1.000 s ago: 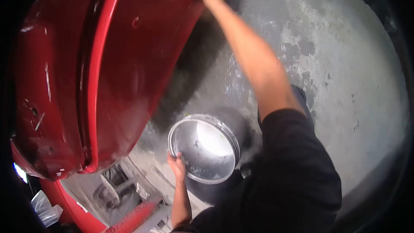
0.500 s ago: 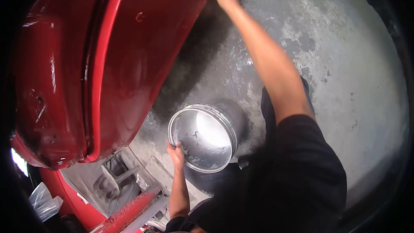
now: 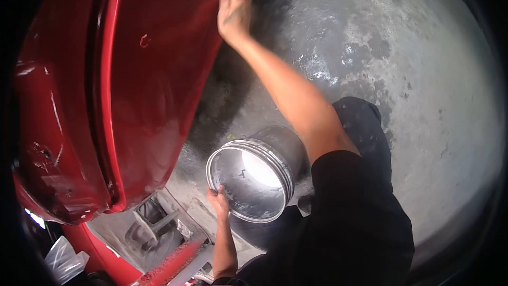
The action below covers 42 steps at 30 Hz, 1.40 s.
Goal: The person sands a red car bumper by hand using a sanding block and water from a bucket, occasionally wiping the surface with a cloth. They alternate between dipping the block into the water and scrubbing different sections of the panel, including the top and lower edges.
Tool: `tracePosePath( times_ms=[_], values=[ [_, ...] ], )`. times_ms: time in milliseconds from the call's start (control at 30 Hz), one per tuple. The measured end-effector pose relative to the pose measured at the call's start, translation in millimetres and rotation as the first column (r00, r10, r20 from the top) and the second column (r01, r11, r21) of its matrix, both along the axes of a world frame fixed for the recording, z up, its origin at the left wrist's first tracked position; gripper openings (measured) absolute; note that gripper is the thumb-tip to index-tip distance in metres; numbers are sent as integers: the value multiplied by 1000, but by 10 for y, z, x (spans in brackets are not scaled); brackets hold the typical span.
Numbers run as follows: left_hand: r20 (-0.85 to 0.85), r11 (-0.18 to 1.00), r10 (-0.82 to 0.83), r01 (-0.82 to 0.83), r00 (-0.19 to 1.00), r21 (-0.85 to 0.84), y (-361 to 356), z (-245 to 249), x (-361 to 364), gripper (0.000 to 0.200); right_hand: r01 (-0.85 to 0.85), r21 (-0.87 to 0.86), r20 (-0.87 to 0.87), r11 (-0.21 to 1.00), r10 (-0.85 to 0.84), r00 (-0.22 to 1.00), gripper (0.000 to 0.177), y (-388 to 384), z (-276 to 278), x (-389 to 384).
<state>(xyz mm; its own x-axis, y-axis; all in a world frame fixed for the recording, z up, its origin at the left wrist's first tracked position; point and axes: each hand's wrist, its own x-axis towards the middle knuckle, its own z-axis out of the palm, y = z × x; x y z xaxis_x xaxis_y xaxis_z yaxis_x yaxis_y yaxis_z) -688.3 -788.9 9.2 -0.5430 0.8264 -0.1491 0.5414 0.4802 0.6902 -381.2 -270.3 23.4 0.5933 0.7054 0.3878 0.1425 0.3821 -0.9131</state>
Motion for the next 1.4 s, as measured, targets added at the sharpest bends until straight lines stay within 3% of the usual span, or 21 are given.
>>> tracePosePath(
  times_ms=[33, 100, 233, 367, 400, 433, 500, 567, 600, 633, 667, 700, 767, 933, 967, 1100, 1133, 1200, 1333, 1367, 1400],
  values=[
    [-32, 1000, 4, -4, 999, -22, -71, 8, -1, 28, -13, -80, -81, 997, 6, 997, 61, -14, 141, 63],
    [-15, 998, 20, -21, 1000, -63, -99, -24, -50, 29, 39, 37, -45, 999, -37, 998, 62, -180, 31, -225],
    [18, 998, 43, -42, 999, -45, -38, 45, 53, 30, -274, -122, 208, 954, 295, 933, 60, -1248, -331, -431],
    [24, 999, 34, -33, 999, -26, -85, -58, -21, 30, 36, -77, -85, 996, -42, 996, 46, -383, -184, 542],
    [-5, 1000, 15, -15, 1000, -18, -55, -31, 6, 30, 123, -118, 137, 985, -106, 985, 50, -102, -59, 876],
    [-39, 1000, 2, -3, 999, -13, -46, 1, 23, 30, 191, -245, 75, 951, -178, 981, 64, 331, -108, 988],
    [-1, 999, 37, -37, 999, -40, -25, 88, 91, 30, 232, -181, 291, 956, -174, 941, 65, 774, 13, 1196],
    [33, 997, 55, -53, 998, -57, -18, 110, 85, 31, -2, -58, -124, 998, -5, 992, 67, 773, 91, 481],
    [15, 997, 38, -37, 999, -71, -43, 125, 80, 30, 69, -47, -187, 997, -76, 979, 55, 80, 399, 79],
    [-2, 997, 19, -19, 1000, -73, 3, 103, 88, 30, 234, -39, 120, 972, -228, 966, 62, -31, 3, -533],
    [-14, 998, 12, -13, 1000, -61, 76, 61, 88, 30, -43, -144, -149, 989, 22, 989, 69, -707, 329, -846],
    [-35, 998, -2, 0, 999, -58, 68, 42, 99, 29, -170, -185, 54, 968, 183, 982, 72, -1226, 109, -1249],
    [-63, 998, -21, 17, 998, -61, 34, 98, 62, 29, -254, -24, 20, 967, 254, 967, 73, -1488, -116, -1389],
    [-1, 1000, 7, -7, 1000, -15, 23, 76, 137, 29, 52, 43, 122, 998, -57, 991, 64, -98, -39, -264],
    [-21, 999, 17, -18, 1000, -33, -17, 79, 89, 29, -250, -50, 38, 967, 252, 967, 61, 25, 98, 251],
    [7, 984, 72, -70, 997, -165, -70, 35, 37, 27, -151, -3, -158, 988, 149, 976, 63, 136, 189, 193],
    [-5, 995, 49, -49, 999, -90, 0, 60, 93, 26, 42, -14, -52, 999, -42, 998, 64, -97, 160, -290],
    [-28, 999, 19, -21, 999, -47, 29, 130, 140, 23, -70, -4, 80, 998, 71, 994, 70, -817, -95, -948],
    [15, 1000, 25, -25, 1000, 15, 21, 68, 147, 24, -3, -20, 163, 1000, 6, 987, 72, -69, -90, -208],
    [-25, 1000, 4, -5, 1000, -12, 82, 143, 193, 25, -176, 71, 66, 982, 171, 983, 64, 117, -4, 220],
    [-69, 999, -11, 8, 998, -43, 83, 197, 208, 25, -504, -244, -63, 829, 505, 861, 64, 231, 188, 674]
  ],
)
